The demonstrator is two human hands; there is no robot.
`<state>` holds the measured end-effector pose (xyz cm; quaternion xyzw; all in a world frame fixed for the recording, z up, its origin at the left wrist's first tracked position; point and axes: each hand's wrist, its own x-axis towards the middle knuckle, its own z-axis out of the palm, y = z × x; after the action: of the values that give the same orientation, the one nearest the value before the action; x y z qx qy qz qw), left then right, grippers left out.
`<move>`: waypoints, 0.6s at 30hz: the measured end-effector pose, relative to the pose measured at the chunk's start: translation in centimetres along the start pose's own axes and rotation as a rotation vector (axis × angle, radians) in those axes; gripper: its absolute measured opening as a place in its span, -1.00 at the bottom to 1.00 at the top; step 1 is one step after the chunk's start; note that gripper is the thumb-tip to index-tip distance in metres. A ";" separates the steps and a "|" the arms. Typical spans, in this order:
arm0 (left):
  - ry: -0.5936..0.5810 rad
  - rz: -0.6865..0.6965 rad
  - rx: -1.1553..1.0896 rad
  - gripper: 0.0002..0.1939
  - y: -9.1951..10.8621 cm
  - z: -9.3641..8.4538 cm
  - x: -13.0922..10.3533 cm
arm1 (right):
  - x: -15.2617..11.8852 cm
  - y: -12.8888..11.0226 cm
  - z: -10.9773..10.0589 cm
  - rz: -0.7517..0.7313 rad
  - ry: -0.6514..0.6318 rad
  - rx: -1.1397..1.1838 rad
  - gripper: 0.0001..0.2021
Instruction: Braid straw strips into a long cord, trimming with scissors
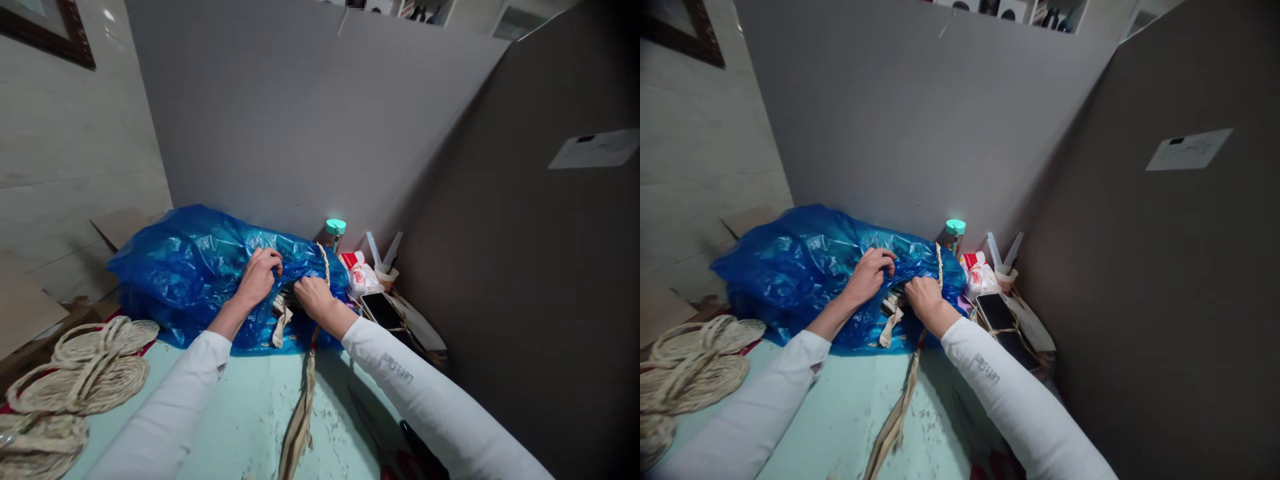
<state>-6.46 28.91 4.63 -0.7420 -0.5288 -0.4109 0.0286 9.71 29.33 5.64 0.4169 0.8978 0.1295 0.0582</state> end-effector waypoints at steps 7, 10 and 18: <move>-0.136 -0.100 0.127 -0.47 -1.4 1.1 0.0 | 0.0 0.2 0.0 0.107 0.033 0.078 -0.75; -0.202 -0.107 0.157 -0.29 -1.5 1.1 -0.3 | 0.0 0.3 -0.1 0.147 0.061 0.115 -0.76; -0.226 -0.114 0.188 -0.25 -1.4 1.2 -0.8 | -1.1 0.3 -1.0 0.185 0.190 0.204 -0.77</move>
<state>-6.97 29.47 2.80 -0.7466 -0.6059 -0.2743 0.0148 10.43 28.46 6.64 0.4872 0.8657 0.0810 -0.0815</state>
